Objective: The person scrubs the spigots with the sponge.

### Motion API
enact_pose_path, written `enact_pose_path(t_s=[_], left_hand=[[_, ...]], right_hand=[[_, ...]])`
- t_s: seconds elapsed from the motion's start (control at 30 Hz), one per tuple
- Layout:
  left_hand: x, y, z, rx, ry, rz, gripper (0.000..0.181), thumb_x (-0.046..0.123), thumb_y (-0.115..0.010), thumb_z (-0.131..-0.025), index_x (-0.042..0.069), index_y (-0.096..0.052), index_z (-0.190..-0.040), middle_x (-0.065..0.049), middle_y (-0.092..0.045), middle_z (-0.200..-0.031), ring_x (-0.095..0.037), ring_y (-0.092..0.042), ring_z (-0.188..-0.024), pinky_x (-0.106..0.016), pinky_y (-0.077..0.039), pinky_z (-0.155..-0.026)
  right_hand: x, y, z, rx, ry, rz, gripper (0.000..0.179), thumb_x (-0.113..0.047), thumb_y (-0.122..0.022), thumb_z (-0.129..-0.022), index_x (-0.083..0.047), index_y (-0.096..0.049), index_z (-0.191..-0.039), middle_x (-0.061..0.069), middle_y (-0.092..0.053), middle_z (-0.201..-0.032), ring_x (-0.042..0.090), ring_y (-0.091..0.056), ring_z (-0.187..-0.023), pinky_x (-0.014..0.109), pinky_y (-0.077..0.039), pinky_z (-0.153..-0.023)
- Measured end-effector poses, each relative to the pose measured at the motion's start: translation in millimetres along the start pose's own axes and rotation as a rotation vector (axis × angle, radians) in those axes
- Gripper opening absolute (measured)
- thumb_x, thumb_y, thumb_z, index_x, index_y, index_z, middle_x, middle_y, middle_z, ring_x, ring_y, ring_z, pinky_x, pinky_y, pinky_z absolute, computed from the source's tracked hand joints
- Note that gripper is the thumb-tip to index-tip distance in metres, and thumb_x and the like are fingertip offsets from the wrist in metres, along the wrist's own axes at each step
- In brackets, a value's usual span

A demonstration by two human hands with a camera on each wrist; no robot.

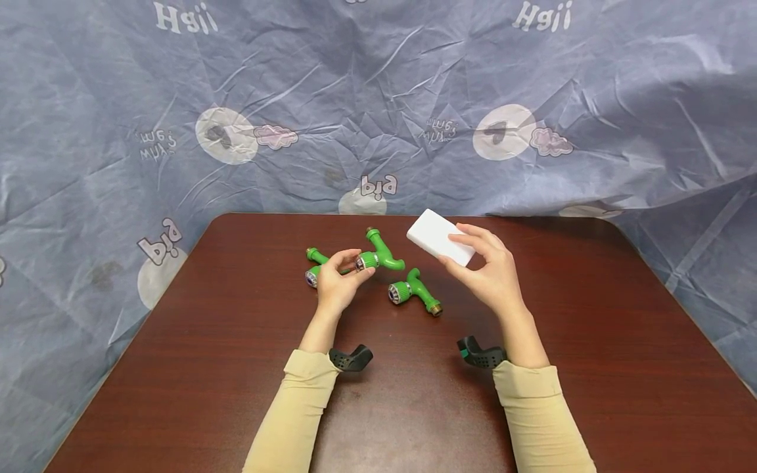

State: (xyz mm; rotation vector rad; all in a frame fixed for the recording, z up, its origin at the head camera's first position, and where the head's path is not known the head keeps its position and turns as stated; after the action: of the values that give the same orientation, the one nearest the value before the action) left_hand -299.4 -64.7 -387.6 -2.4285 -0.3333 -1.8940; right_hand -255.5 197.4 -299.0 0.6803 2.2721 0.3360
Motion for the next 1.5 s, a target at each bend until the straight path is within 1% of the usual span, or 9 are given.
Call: enact_pose_path(t_s=[0.13, 0.27, 0.57, 0.73, 0.9, 1.07, 1.2, 1.33, 1.5], left_hand=[[11.5, -4.2, 0.1, -0.043, -0.049, 0.101, 0.043, 0.0, -0.08, -0.07, -0.001, -0.066, -0.11, -0.015, -0.066, -0.106, -0.028, -0.062, -0.096, -0.04, -0.052, -0.085], [21.6, -9.2, 2.2, -0.082, -0.065, 0.178, 0.043, -0.004, -0.079, -0.07, -0.004, -0.064, -0.11, -0.019, -0.065, -0.108, -0.031, -0.062, -0.098, -0.044, -0.051, -0.086], [60.8, -15.9, 19.9, -0.142, -0.117, 0.213, 0.042, -0.011, -0.074, -0.071, -0.016, -0.058, -0.109, -0.029, -0.062, -0.105, -0.039, -0.061, -0.098, -0.049, -0.049, -0.087], [69.3, -19.5, 24.0, -0.182, -0.148, 0.212, 0.04, -0.01, -0.074, -0.072, -0.014, -0.059, -0.109, -0.03, -0.063, -0.104, -0.039, -0.061, -0.099, -0.05, -0.049, -0.086], [72.1, -21.1, 24.8, -0.208, -0.158, 0.211, 0.041, -0.01, -0.074, -0.073, -0.013, -0.059, -0.11, -0.029, -0.062, -0.104, -0.037, -0.061, -0.099, -0.047, -0.05, -0.087], [72.6, -21.2, 24.1, -0.211, -0.157, 0.223, 0.041, -0.011, -0.074, -0.072, -0.014, -0.059, -0.11, -0.03, -0.062, -0.104, -0.038, -0.061, -0.098, -0.047, -0.05, -0.086], [59.1, -20.9, 18.2, -0.173, -0.149, 0.234, 0.042, -0.01, -0.075, -0.071, -0.012, -0.06, -0.109, -0.027, -0.064, -0.103, -0.035, -0.063, -0.096, -0.046, -0.051, -0.085], [43.5, -21.2, 12.0, -0.129, -0.147, 0.216, 0.041, -0.007, -0.078, -0.069, -0.007, -0.063, -0.107, -0.021, -0.067, -0.1, -0.029, -0.065, -0.093, -0.044, -0.052, -0.083], [49.5, -21.8, 15.3, -0.152, -0.13, 0.201, 0.041, -0.006, -0.078, -0.07, -0.007, -0.063, -0.108, -0.022, -0.066, -0.102, -0.032, -0.064, -0.096, -0.046, -0.051, -0.085]], right_hand=[[-3.2, -6.4, 0.3, -0.02, 0.014, -0.023, 0.033, -0.007, -0.082, -0.069, -0.008, -0.073, -0.101, 0.007, -0.063, -0.116, 0.022, -0.056, -0.108, 0.017, -0.039, -0.081], [-7.7, -11.9, 1.4, -0.039, 0.033, -0.051, 0.034, -0.007, -0.083, -0.069, -0.008, -0.073, -0.102, 0.007, -0.063, -0.117, 0.021, -0.056, -0.109, 0.017, -0.04, -0.082], [-16.7, -26.7, 4.2, -0.13, 0.078, -0.064, 0.037, -0.01, -0.084, -0.068, -0.009, -0.072, -0.103, 0.006, -0.061, -0.119, 0.022, -0.054, -0.112, 0.023, -0.042, -0.088], [-17.4, -32.7, 4.8, -0.169, 0.085, -0.073, 0.037, -0.013, -0.084, -0.068, -0.009, -0.072, -0.103, 0.007, -0.062, -0.119, 0.022, -0.054, -0.113, 0.027, -0.042, -0.09], [-11.7, -28.0, 4.0, -0.132, 0.025, -0.031, 0.037, -0.013, -0.084, -0.069, -0.009, -0.072, -0.103, 0.006, -0.062, -0.119, 0.021, -0.055, -0.112, 0.027, -0.043, -0.087], [-4.5, -12.8, 1.9, 0.01, -0.046, 0.042, 0.036, -0.012, -0.084, -0.068, -0.006, -0.073, -0.101, 0.007, -0.064, -0.116, 0.022, -0.057, -0.109, 0.026, -0.044, -0.083], [-4.9, -5.5, 1.2, 0.086, -0.051, -0.012, 0.035, -0.008, -0.083, -0.068, -0.004, -0.073, -0.101, 0.009, -0.064, -0.115, 0.021, -0.058, -0.106, 0.017, -0.042, -0.081], [-20.4, -13.9, 1.7, 0.002, 0.005, -0.073, 0.034, -0.002, -0.082, -0.068, -0.003, -0.072, -0.101, 0.012, -0.064, -0.115, 0.025, -0.058, -0.107, 0.013, -0.04, -0.084], [-19.4, -32.1, 6.2, -0.142, 0.035, -0.059, 0.036, -0.011, -0.083, -0.07, -0.008, -0.072, -0.105, 0.006, -0.061, -0.12, 0.021, -0.054, -0.113, 0.024, -0.043, -0.087]])
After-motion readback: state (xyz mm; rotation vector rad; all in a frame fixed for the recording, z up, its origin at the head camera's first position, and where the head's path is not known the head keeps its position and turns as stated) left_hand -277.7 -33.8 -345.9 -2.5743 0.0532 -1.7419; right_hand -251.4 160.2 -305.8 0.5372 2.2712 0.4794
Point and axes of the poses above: each hand's wrist, its own z-axis away from the middle knuckle, its own y-axis out of the back of the hand, x = y × z, the point moved 7 cm from there along -z, towards the middle knuckle
